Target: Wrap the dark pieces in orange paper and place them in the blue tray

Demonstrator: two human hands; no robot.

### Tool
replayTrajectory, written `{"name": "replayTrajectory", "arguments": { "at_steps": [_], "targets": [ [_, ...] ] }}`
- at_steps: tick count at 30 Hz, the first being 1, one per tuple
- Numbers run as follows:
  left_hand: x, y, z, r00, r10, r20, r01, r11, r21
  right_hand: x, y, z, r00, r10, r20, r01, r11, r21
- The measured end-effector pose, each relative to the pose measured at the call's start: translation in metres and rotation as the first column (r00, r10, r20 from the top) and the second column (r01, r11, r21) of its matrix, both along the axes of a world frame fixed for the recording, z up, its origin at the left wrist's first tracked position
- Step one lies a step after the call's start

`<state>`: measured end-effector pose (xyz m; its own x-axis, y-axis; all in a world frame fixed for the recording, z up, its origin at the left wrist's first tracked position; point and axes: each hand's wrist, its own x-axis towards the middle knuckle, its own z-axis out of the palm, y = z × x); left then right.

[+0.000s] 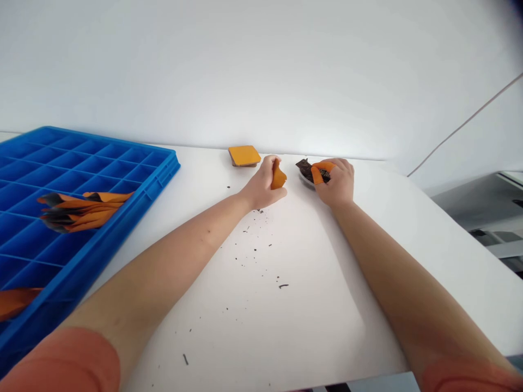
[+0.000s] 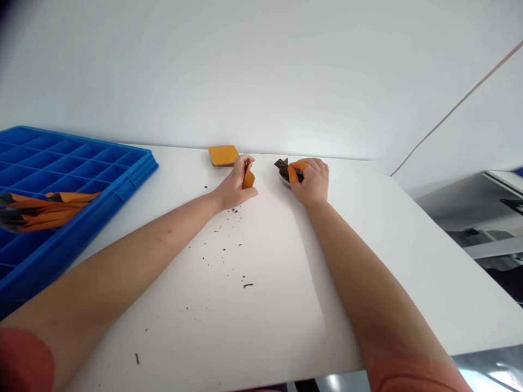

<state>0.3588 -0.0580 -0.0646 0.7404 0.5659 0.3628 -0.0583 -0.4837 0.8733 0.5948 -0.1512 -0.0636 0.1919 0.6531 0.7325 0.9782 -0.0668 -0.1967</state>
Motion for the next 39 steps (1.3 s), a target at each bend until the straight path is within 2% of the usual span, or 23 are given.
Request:
{"name": "replayTrajectory", "arguments": {
  "at_steps": [5, 9, 13, 19, 23, 27, 32, 39],
  "targets": [
    [0.002, 0.008, -0.008, 0.999, 0.011, -0.044, -0.003, 0.983, 0.185, 0.0, 0.0, 0.001, 1.0, -0.018, 0.019, 0.017, 1.0, 0.008],
    [0.005, 0.014, -0.014, 0.999, 0.001, -0.049, 0.012, 0.965, 0.263, -0.001, -0.002, 0.005, 0.996, -0.065, 0.056, 0.064, 0.998, 0.018],
    [0.003, 0.014, -0.013, 1.0, -0.017, -0.004, 0.018, 0.951, 0.309, 0.003, -0.006, 0.011, 0.988, -0.083, 0.132, 0.081, 0.997, 0.015],
    [-0.002, 0.01, -0.005, 0.999, -0.036, 0.029, 0.028, 0.964, 0.264, 0.007, -0.013, 0.023, 0.975, 0.03, 0.22, -0.006, 0.994, -0.109],
    [-0.001, 0.012, -0.006, 0.997, -0.059, 0.046, 0.045, 0.962, 0.269, -0.014, -0.013, 0.03, 0.951, 0.16, 0.265, -0.139, 0.986, -0.097],
    [0.0, 0.014, -0.01, 0.994, -0.056, 0.092, 0.034, 0.974, 0.224, -0.043, -0.01, 0.023, 0.93, 0.304, 0.206, -0.285, 0.951, -0.118],
    [0.002, 0.016, -0.013, 0.987, 0.006, 0.162, -0.016, 0.998, 0.063, -0.061, -0.006, 0.008, 0.918, 0.378, 0.12, -0.357, 0.919, -0.165],
    [0.003, 0.014, -0.01, 0.988, -0.04, 0.148, 0.03, 0.997, 0.07, -0.072, -0.006, 0.008, 0.901, 0.427, 0.077, -0.417, 0.902, -0.115]
  ]
}}
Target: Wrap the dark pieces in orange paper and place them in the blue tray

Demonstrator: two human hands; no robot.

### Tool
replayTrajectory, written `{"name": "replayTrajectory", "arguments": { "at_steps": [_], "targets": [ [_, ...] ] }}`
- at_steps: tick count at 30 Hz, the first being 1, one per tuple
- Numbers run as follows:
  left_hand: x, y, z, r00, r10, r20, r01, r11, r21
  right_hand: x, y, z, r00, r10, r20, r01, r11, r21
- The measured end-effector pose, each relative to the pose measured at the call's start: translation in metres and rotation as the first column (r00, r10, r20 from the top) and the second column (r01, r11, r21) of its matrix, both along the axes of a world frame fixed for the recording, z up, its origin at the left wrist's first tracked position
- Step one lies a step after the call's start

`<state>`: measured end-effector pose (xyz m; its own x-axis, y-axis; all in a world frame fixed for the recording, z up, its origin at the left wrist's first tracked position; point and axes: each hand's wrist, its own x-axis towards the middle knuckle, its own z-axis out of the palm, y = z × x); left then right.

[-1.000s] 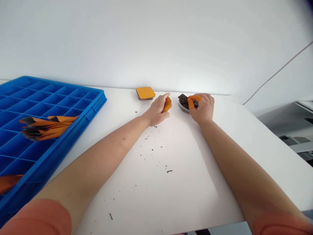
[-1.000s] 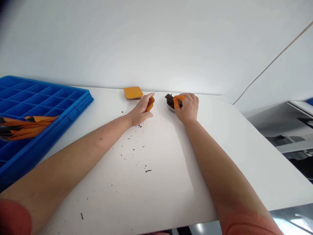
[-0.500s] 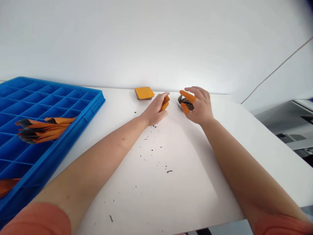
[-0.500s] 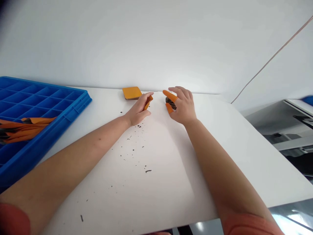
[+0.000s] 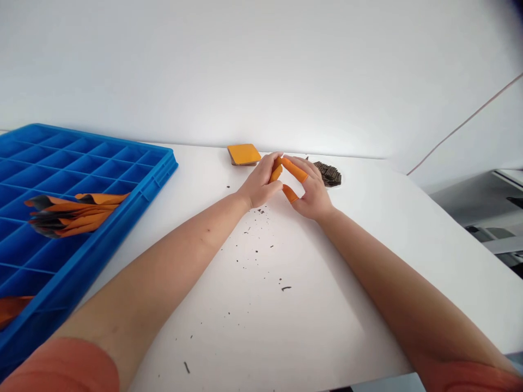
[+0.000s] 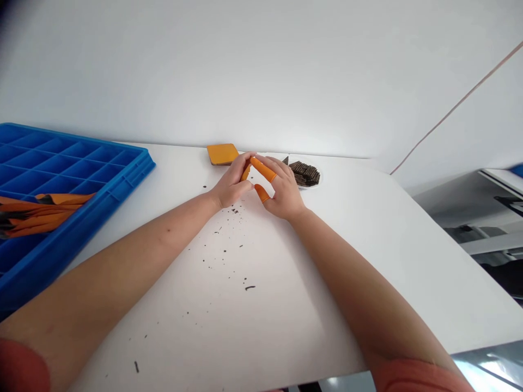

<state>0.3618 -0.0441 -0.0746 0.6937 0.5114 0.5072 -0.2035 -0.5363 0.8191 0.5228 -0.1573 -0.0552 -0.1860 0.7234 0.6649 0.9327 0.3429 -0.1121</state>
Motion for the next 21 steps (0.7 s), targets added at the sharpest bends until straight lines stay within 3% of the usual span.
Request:
{"name": "replayTrajectory", "arguments": {
  "at_steps": [6, 15, 18, 21],
  "targets": [
    [0.0019, -0.0002, -0.0011, 0.999, 0.032, -0.025, -0.033, 0.997, -0.076, -0.0056, -0.0009, -0.0007, 0.999, -0.002, -0.043, -0.001, 0.998, -0.065],
    [0.0, -0.0017, -0.0003, 0.998, 0.032, -0.049, -0.038, 0.991, -0.124, -0.0088, -0.0018, -0.0003, 0.994, 0.019, -0.107, -0.024, 0.999, -0.043],
    [-0.0026, -0.0026, 0.0022, 0.997, 0.018, -0.072, -0.024, 0.996, -0.085, -0.0087, -0.0021, 0.0013, 0.995, 0.021, -0.096, -0.02, 1.0, 0.008],
    [-0.0048, -0.0036, 0.0061, 0.991, -0.003, -0.133, 0.009, 0.999, 0.04, -0.0061, -0.0019, 0.0034, 0.998, -0.03, -0.057, 0.031, 0.999, 0.029]
  ]
}}
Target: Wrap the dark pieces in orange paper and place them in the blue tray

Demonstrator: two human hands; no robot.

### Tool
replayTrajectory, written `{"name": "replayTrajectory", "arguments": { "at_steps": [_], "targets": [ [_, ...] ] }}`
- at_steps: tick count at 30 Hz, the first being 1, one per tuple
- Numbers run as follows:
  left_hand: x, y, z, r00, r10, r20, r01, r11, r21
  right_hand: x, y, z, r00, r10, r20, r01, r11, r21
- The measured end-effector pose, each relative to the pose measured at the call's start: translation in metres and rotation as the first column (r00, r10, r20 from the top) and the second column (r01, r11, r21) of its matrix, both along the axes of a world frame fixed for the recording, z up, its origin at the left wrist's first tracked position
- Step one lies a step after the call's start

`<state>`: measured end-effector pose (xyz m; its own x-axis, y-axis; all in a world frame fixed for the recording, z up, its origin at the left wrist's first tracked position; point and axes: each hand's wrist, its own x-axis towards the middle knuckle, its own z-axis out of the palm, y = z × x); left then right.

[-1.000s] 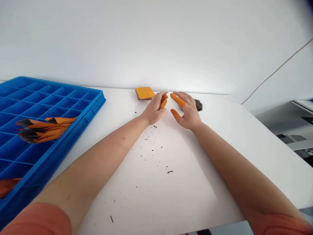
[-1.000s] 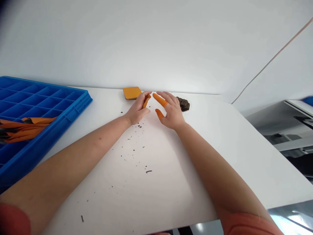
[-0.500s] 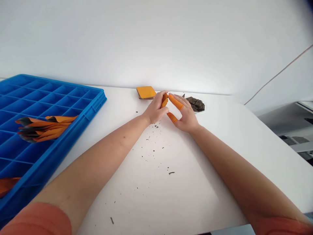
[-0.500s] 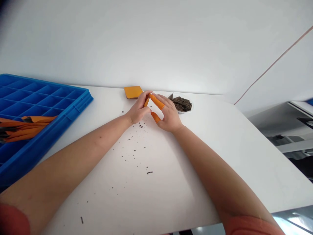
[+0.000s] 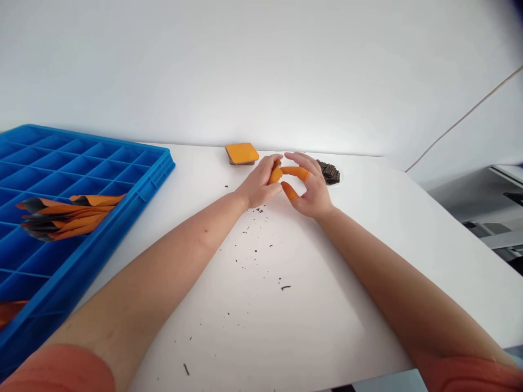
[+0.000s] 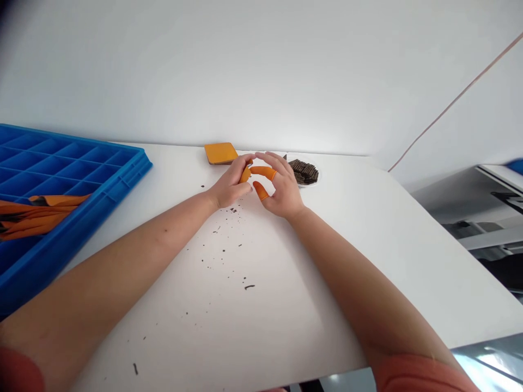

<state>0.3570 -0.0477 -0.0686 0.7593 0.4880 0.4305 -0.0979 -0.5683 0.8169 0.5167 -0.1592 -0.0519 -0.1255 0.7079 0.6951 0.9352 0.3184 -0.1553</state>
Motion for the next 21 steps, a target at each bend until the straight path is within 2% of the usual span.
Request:
{"name": "replayTrajectory", "arguments": {
  "at_steps": [4, 9, 13, 17, 21],
  "targets": [
    [-0.002, -0.001, 0.005, 0.993, -0.038, -0.114, 0.053, 0.99, 0.127, 0.003, -0.001, 0.005, 0.997, -0.053, 0.063, 0.055, 0.998, -0.026],
    [-0.002, 0.0, 0.004, 0.985, -0.051, -0.166, 0.081, 0.981, 0.174, 0.002, -0.003, 0.012, 0.99, -0.037, 0.139, 0.051, 0.994, -0.096],
    [-0.002, -0.001, 0.006, 0.977, -0.051, -0.208, 0.087, 0.982, 0.168, 0.007, -0.002, 0.01, 0.979, -0.052, 0.198, 0.074, 0.992, -0.104],
    [-0.004, -0.005, 0.013, 0.967, -0.063, -0.246, 0.103, 0.982, 0.156, 0.01, -0.001, 0.003, 0.982, -0.047, 0.181, 0.067, 0.992, -0.106],
    [-0.007, -0.006, 0.018, 0.967, -0.058, -0.249, 0.09, 0.988, 0.123, 0.009, 0.0, -0.001, 0.984, 0.008, 0.176, 0.023, 0.985, -0.173]
  ]
}}
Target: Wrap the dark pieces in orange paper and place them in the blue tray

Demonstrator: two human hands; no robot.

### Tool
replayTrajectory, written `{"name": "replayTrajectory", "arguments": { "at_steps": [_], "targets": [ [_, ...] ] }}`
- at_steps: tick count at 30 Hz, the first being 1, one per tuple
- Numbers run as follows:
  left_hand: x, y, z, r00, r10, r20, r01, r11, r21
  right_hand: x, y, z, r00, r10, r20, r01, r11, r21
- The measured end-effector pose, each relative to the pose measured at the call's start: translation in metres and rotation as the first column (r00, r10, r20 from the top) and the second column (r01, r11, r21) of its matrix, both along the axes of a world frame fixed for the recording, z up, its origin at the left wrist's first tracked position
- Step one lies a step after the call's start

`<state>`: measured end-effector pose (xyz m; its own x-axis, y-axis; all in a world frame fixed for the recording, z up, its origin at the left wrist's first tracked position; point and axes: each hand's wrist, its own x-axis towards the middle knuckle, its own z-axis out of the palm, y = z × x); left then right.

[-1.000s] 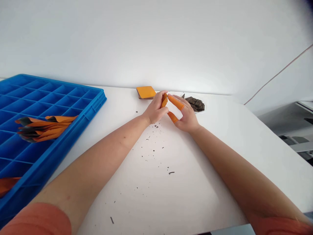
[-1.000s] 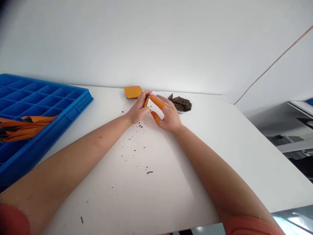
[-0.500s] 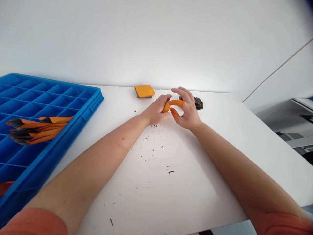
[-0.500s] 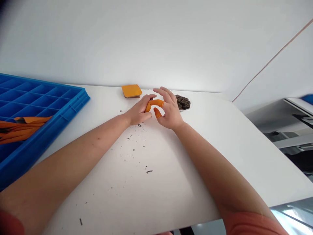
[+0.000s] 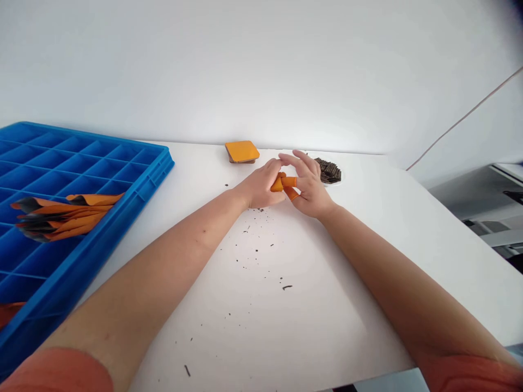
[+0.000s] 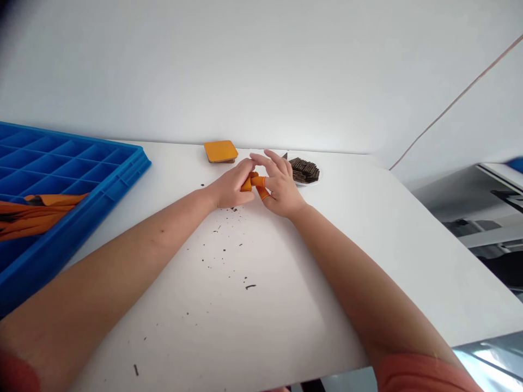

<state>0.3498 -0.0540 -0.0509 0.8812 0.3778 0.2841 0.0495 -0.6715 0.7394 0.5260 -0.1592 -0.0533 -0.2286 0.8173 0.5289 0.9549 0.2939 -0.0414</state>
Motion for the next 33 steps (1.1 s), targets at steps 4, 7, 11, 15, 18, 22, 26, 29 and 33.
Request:
{"name": "replayTrajectory", "arguments": {
  "at_steps": [4, 7, 11, 15, 18, 22, 26, 29, 33],
  "targets": [
    [-0.001, 0.001, -0.001, 1.0, 0.01, 0.006, -0.01, 1.0, -0.018, -0.001, 0.0, -0.003, 0.999, 0.037, 0.015, -0.036, 0.997, -0.065],
    [0.0, 0.002, -0.002, 0.999, 0.029, 0.023, -0.03, 0.999, 0.019, -0.005, -0.001, -0.005, 0.999, 0.011, 0.044, -0.007, 0.997, -0.08],
    [0.001, 0.002, -0.002, 0.998, 0.056, -0.003, -0.056, 0.998, 0.006, -0.009, -0.001, -0.009, 0.997, 0.018, 0.072, -0.011, 0.996, -0.088],
    [0.001, 0.002, 0.0, 0.998, 0.063, 0.003, -0.063, 0.997, -0.035, -0.003, 0.003, -0.012, 0.997, -0.015, 0.075, 0.017, 0.999, -0.028],
    [-0.002, 0.005, -0.002, 0.996, 0.09, -0.009, -0.09, 0.993, -0.079, 0.004, 0.005, -0.011, 0.995, -0.093, 0.027, 0.092, 0.995, 0.04],
    [-0.007, 0.013, -0.007, 0.992, 0.1, -0.075, -0.108, 0.988, -0.114, 0.006, 0.005, -0.008, 0.99, -0.141, -0.024, 0.142, 0.986, 0.084],
    [-0.008, 0.015, -0.011, 0.993, 0.11, -0.046, -0.112, 0.992, -0.049, 0.002, 0.004, -0.007, 0.997, -0.073, -0.013, 0.073, 0.997, 0.023],
    [-0.007, 0.014, -0.011, 0.99, 0.135, -0.038, -0.134, 0.991, 0.028, -0.001, 0.002, -0.006, 0.999, -0.025, -0.022, 0.023, 0.996, -0.084],
    [-0.007, 0.012, -0.006, 0.986, 0.126, -0.108, -0.119, 0.991, 0.068, -0.004, -0.001, -0.004, 1.0, 0.009, -0.026, -0.014, 0.974, -0.225]
  ]
}}
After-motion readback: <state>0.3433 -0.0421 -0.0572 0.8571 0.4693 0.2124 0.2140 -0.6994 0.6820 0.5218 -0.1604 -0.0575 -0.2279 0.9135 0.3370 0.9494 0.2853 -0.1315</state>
